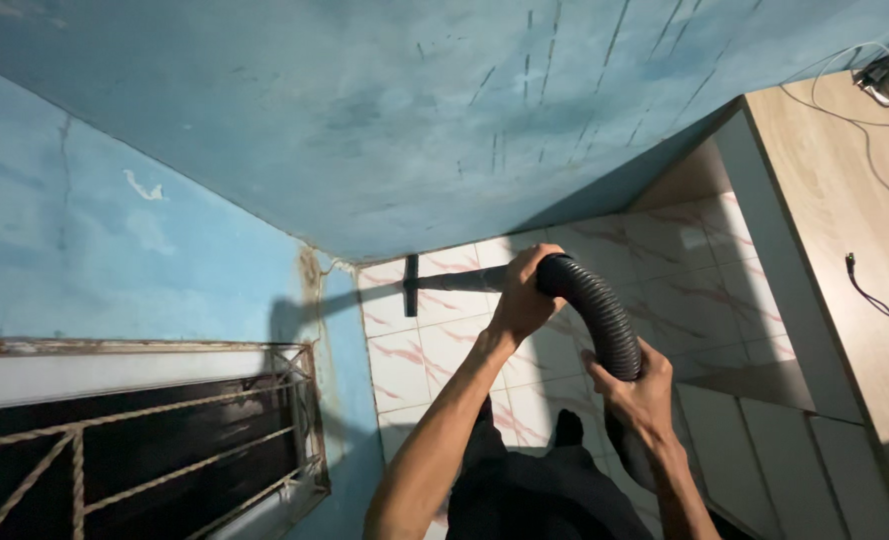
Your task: The person moves an office chair away from a desk to clear the floor space. They then pick up a vacuum cleaner hose and proceed to vacuum the tiled floor area around the desk and a nearby wooden shelf.
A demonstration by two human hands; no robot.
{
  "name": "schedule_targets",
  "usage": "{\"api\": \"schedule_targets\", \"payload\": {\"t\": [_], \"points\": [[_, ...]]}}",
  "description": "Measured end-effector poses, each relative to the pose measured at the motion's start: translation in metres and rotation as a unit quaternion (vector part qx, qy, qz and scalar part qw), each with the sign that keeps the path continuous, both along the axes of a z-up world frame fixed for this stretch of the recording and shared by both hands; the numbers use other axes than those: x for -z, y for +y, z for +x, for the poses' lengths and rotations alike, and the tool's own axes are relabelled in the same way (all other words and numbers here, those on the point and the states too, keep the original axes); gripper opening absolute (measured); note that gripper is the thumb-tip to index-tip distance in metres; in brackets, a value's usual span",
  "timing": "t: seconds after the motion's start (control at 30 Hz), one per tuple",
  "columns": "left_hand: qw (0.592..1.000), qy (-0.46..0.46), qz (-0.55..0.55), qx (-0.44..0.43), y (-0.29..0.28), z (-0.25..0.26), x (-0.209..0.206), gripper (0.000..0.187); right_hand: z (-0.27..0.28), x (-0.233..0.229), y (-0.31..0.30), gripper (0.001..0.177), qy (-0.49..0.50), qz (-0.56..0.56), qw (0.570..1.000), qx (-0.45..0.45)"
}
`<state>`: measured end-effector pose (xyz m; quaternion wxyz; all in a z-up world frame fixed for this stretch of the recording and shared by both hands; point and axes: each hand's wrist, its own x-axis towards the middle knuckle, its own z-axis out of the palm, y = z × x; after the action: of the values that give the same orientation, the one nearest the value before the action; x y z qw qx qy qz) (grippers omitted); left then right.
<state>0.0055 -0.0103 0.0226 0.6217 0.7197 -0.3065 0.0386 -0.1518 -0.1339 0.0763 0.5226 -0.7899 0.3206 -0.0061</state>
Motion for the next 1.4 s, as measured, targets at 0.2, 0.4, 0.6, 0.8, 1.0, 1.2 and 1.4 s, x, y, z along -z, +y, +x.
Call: {"api": "schedule_targets", "payload": {"t": [0.2,0.4,0.6,0.8,1.0,1.2,1.4], "points": [[1.0,0.004,0.015,-0.015,0.023,0.004,0.01,0.041,0.007,-0.008,0.022,0.026,0.025,0.034,0.999,-0.004],[0.998,-0.008,0.046,-0.05,0.056,0.012,0.032,0.04,0.02,-0.006,0.048,0.025,0.033,0.041,0.998,-0.041],[0.994,-0.025,0.082,-0.073,0.093,0.02,0.045,0.041,0.028,0.004,0.077,0.027,0.031,0.034,0.996,-0.07],[0.996,-0.01,0.066,-0.061,0.107,0.028,0.041,0.042,0.036,0.003,0.088,0.029,0.045,0.012,0.996,-0.081],[0.996,-0.027,0.068,-0.043,0.104,0.03,0.038,0.041,0.036,0.006,0.085,0.03,0.051,0.03,0.996,-0.074],[0.998,-0.013,0.055,-0.021,0.087,0.023,0.035,0.043,0.024,0.011,0.072,0.027,0.044,0.02,0.997,-0.054],[0.999,-0.02,0.045,-0.006,0.062,0.013,0.035,0.039,0.012,0.007,0.056,0.028,0.048,0.035,0.998,-0.02]]}}
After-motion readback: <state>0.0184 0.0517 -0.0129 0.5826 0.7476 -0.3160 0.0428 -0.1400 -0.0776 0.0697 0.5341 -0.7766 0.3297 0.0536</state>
